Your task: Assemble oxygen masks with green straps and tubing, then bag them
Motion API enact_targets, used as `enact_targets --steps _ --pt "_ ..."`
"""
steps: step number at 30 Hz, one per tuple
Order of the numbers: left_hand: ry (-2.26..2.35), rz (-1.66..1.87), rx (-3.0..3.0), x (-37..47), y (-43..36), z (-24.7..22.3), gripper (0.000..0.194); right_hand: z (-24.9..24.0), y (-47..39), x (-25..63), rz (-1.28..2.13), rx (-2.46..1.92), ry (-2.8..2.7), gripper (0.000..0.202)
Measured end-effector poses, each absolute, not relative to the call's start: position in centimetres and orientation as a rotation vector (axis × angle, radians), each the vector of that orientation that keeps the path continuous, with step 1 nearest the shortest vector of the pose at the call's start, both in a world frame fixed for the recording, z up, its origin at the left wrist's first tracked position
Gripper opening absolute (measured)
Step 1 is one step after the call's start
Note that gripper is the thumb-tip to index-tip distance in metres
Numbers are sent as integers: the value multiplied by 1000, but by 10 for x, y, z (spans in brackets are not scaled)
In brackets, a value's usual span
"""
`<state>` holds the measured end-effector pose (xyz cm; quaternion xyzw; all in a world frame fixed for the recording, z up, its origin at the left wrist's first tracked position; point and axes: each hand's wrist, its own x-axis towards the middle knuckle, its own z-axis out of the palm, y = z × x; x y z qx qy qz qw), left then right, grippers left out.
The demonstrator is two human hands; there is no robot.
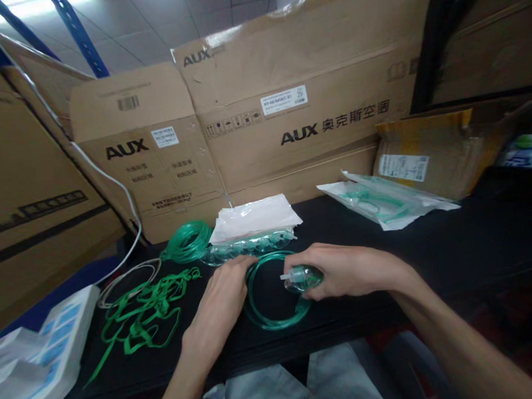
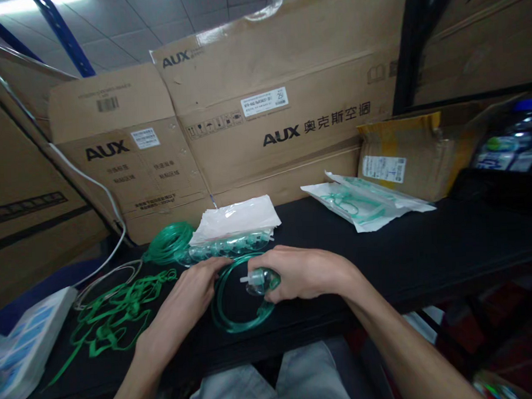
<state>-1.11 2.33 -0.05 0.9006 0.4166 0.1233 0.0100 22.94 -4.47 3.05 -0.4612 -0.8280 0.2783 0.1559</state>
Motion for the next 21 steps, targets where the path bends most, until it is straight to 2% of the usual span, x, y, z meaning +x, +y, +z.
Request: enact_targets --steps 5,11,16,21 --pt "1397 299 2842 -8 23 2 54 23 -36 226 767 -1453 -2400 30" --pt "1495 192 2805 -21 26 5 34 27 -39 221 710 -1562 -2324 30" --pt "1408 186 2685 -35 12 18 25 30 -39 215 674 -1500 -2353 29" --pt "1278 122 2576 -38 0 28 23 26 -37 220 777 -1379 -2421 25"
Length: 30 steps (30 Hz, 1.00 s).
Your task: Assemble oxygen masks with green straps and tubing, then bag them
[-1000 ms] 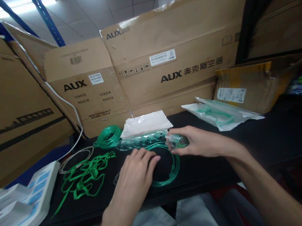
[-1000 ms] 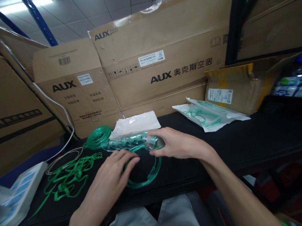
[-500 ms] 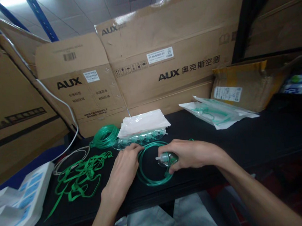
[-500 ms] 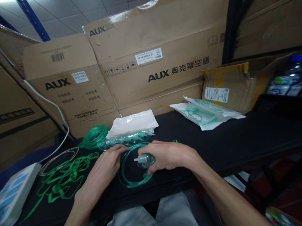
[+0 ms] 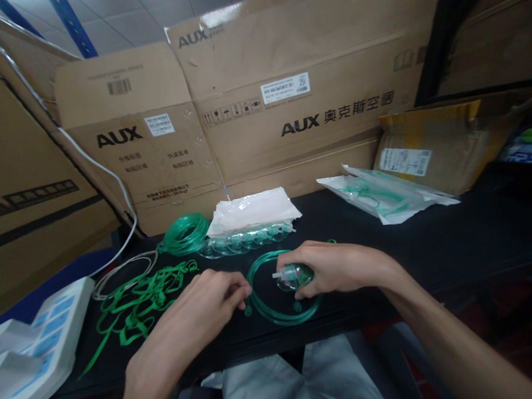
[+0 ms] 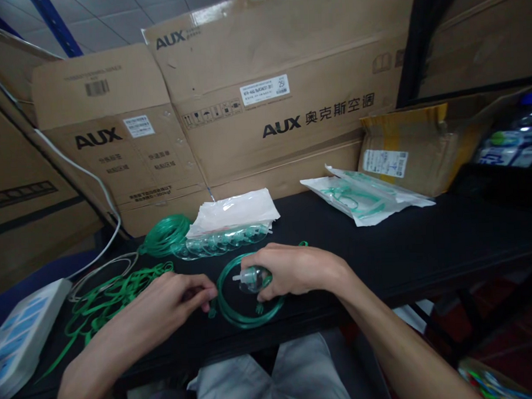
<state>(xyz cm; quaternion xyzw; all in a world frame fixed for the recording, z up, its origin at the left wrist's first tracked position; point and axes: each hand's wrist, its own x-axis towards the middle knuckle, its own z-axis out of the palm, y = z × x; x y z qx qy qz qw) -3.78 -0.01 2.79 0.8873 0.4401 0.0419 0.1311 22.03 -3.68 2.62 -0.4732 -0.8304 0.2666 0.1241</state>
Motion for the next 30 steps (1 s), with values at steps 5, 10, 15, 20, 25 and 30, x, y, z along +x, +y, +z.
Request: enact_targets --steps 5,10,15,20,25,30 --pt "1089 410 2690 -21 2 23 19 32 -39 236 625 -1355 -2283 25" --pt "1127 306 2698 -7 15 6 21 39 -41 247 528 -1379 -2191 25" --pt "1304 204 2646 -16 18 7 22 39 -40 251 487 -1425 -2179 27" --pt "1606 -18 2542 -21 -4 27 28 34 -39 250 487 -1547 -2151 48" --pt "1397 158 2716 -4 -11 24 17 30 -36 248 460 -1566 -2146 54" --pt "728 373 2868 16 -6 -3 24 30 -33 249 460 -1572 -2121 52"
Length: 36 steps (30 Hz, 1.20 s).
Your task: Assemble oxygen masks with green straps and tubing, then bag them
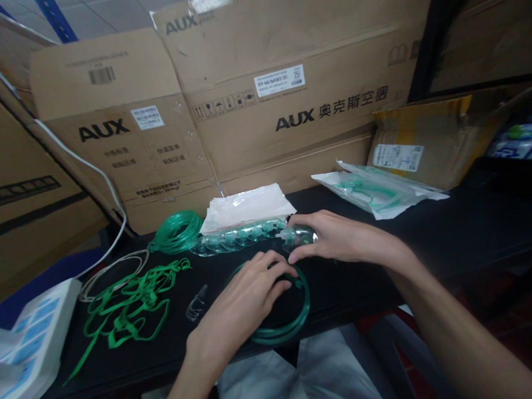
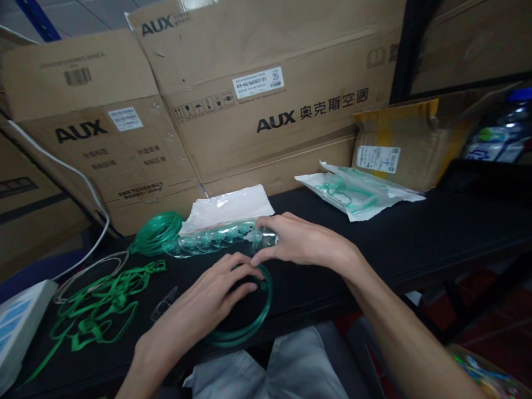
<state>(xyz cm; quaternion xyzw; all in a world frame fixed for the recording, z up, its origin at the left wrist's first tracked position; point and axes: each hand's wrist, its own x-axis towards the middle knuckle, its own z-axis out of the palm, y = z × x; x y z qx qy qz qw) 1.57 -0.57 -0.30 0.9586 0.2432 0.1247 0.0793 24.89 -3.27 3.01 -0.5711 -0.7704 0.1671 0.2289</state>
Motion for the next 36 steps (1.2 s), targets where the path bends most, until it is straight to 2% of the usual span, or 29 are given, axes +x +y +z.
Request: enact_targets --steps 7,14,20,36 --pt "909 422 2789 14 11 -5 12 31 -36 246 563 -1520 -2093 50" --pt "959 666 2664 9 26 -6 19 27 -30 242 665 -1603 -2094 60" --pt "937 638 2693 9 25 -6 24 25 -28 242 687 -1546 -2121 57" --pt "868 674 2649 11 23 -11 19 22 -27 233 618 -1496 -2196 51"
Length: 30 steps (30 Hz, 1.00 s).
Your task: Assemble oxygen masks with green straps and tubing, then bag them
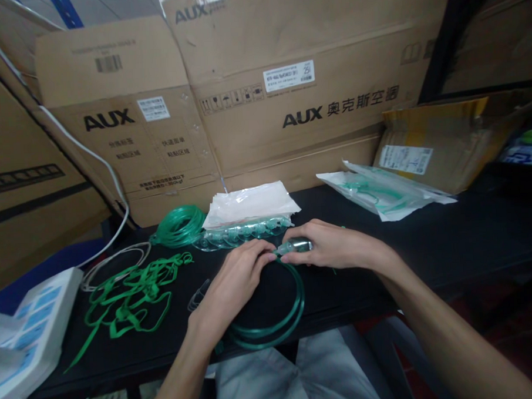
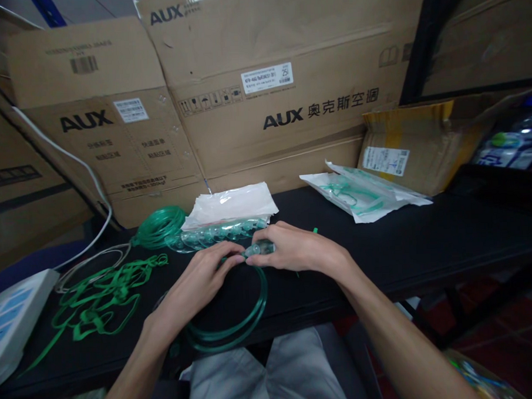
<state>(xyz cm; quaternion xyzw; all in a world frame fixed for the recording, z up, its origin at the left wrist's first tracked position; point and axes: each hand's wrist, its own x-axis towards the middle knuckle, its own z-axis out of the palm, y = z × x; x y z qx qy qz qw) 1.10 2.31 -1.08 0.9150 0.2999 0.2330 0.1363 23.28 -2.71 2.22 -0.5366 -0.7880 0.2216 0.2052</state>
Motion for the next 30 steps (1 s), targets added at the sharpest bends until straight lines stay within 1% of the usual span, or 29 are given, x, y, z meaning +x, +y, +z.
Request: enact_targets --steps 8,12,16,21,26,28,30 --pt "875 728 2653 9 23 -11 19 8 -22 230 836 -1400 -2092 50" --pt "883 768 2664 7 23 -14 20 1 -19 227 1055 -1339 -1957 56" --pt "878 846 2632 10 21 -17 22 6 -23 227 1123 -1416 -1872 62" --pt "824 896 2643 12 24 -24 24 17 -31 227 1048 -1468 -1930 55" --pt "820 841 2720 9 25 -27 23 14 -32 228 910 -1456 -2100 49" --pt "824 820 2747 8 25 -28 22 10 -31 228 807 -1475 -2164 48" --pt "835 797 2763 8 25 -28 22 4 -31 229 611 -1459 -2252 44"
